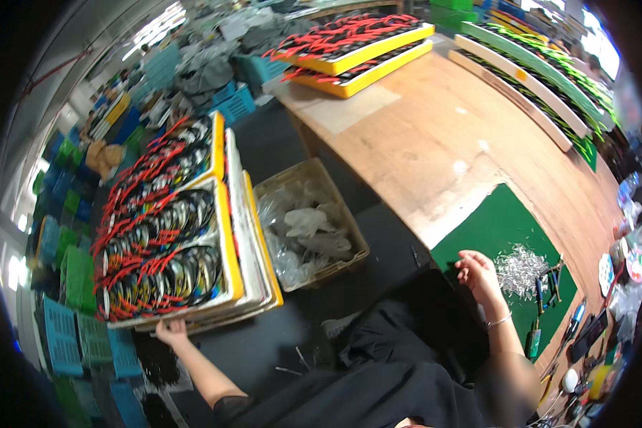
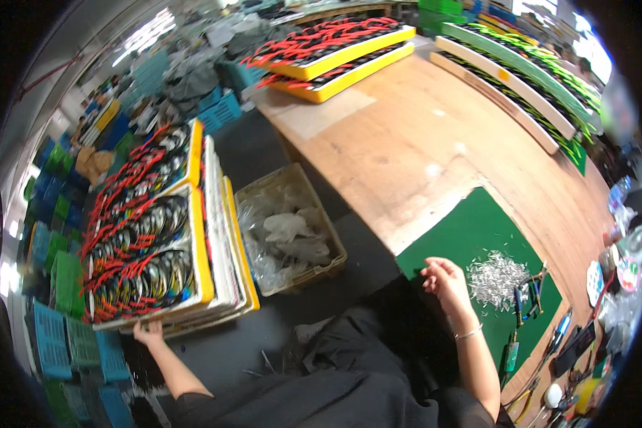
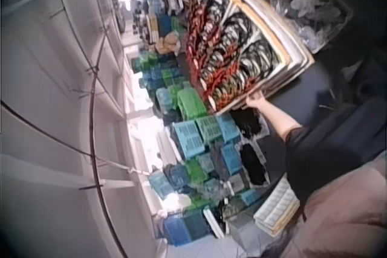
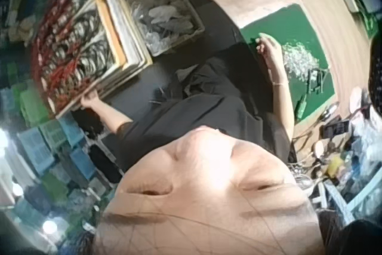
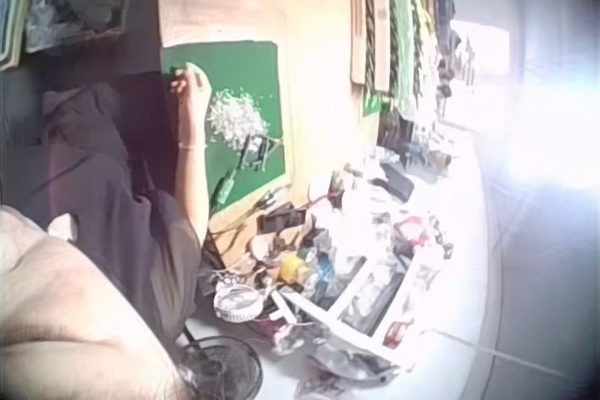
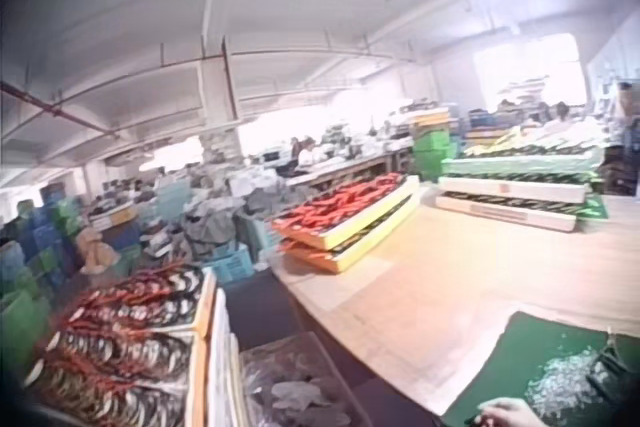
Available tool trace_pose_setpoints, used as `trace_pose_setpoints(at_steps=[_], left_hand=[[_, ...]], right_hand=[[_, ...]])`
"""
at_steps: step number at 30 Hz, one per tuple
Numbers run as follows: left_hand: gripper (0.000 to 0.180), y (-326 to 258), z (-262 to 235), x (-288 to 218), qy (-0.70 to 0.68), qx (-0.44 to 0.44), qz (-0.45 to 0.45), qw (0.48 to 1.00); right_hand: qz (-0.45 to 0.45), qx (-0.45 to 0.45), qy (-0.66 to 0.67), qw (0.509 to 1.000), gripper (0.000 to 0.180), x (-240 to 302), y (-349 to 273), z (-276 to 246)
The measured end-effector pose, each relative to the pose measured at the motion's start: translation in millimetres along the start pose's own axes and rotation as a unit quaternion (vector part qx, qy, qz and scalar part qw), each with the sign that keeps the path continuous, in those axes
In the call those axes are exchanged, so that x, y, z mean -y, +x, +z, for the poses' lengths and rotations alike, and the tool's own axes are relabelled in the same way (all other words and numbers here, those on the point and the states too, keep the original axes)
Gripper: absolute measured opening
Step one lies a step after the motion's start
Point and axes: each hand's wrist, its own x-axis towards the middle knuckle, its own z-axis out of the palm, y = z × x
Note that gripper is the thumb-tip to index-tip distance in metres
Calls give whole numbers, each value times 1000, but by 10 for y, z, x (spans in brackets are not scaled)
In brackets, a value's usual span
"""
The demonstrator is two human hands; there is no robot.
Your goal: The person assembles sunglasses by inserting small metal pins into the frame using a screwdriver. They handle multiple units one at a time, placing each completed pair into a tray.
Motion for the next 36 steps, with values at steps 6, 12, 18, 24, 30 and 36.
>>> trace_pose_setpoints(at_steps=[6,12,18,24,30,36], left_hand=[[39,-1310,1225,-189,173,86,564,803],[39,-2817,2883,1396,203,555,83,803],[16,-3791,4468,3132,210,614,-293,702],[32,-3826,5785,4346,211,478,-281,805],[48,-3774,6532,4886,124,460,-268,838],[41,-3758,6776,5067,127,449,-237,852]], right_hand=[[-43,5,-152,987,16,4,-319,-4],[-207,5,-428,880,18,-42,-385,94],[-265,-24,-451,852,14,-159,-467,79],[-312,-148,-418,840,13,-149,-337,239],[-112,-7,-382,917,13,-339,-146,-25],[-70,4,-366,928,15,-419,103,-7]])
